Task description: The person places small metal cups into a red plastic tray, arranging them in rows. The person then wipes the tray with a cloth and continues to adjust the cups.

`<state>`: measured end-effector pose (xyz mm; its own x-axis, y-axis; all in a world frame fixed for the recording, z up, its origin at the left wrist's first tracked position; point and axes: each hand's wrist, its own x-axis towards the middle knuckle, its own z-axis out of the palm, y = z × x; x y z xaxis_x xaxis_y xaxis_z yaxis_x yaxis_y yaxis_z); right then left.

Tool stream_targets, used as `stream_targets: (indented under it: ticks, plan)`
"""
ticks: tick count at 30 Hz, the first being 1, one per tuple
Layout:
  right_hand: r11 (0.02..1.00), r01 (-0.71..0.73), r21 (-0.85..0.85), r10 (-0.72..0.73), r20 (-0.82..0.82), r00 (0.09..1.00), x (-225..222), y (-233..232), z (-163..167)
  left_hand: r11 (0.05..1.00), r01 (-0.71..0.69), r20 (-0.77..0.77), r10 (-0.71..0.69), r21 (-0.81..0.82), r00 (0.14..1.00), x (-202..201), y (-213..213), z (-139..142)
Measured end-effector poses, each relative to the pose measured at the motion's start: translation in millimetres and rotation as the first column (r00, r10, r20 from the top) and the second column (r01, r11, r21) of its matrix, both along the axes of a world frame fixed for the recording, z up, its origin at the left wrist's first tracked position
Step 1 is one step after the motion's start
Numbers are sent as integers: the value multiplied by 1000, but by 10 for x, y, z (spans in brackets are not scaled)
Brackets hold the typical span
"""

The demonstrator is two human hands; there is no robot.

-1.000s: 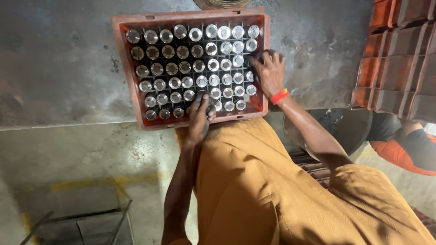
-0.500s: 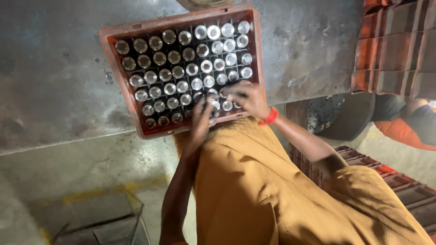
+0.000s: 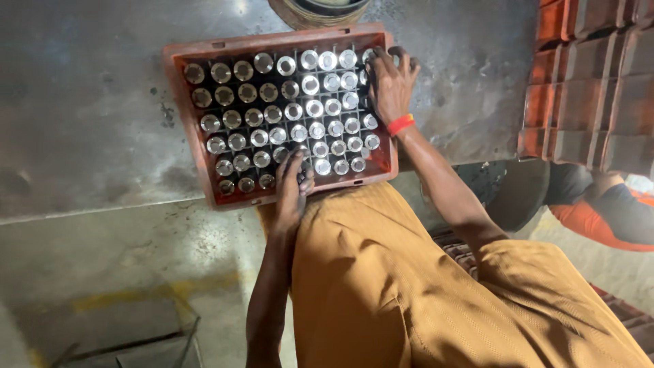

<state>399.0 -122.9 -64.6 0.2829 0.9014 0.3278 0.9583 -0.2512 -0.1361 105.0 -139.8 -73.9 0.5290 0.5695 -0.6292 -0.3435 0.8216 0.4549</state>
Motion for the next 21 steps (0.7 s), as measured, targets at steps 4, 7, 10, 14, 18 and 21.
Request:
stream_targets:
  ticks: [4,7,10,14,18,21]
  plan:
    - [996,57,67,-44,-184,982,-152,-179,41,1000,-5,14,5,2,1000,-16,-33,-92]
    - [977,162,142,-81,-450,889,-339,-392,105,999,-25,31,23,45,999,10,-66,-162]
    - [976,206,78,-40,-858,512,-706,-678,102,991,-79,17,78,108,997,137,-112,-115]
    - [960,119,-253,-133,-789,-600,-1104,-896,-87,924,67,-224,20,377,974,499,-199,191]
    - [993,97,-70,89,-108,-990,-1039,-775,-215,365,121,-223,251,923,942,571,-189,588]
    - [883,374,-283,310,-246,-918,-643,-423,-44,526,170,-412,384,833,826,252,-6,744]
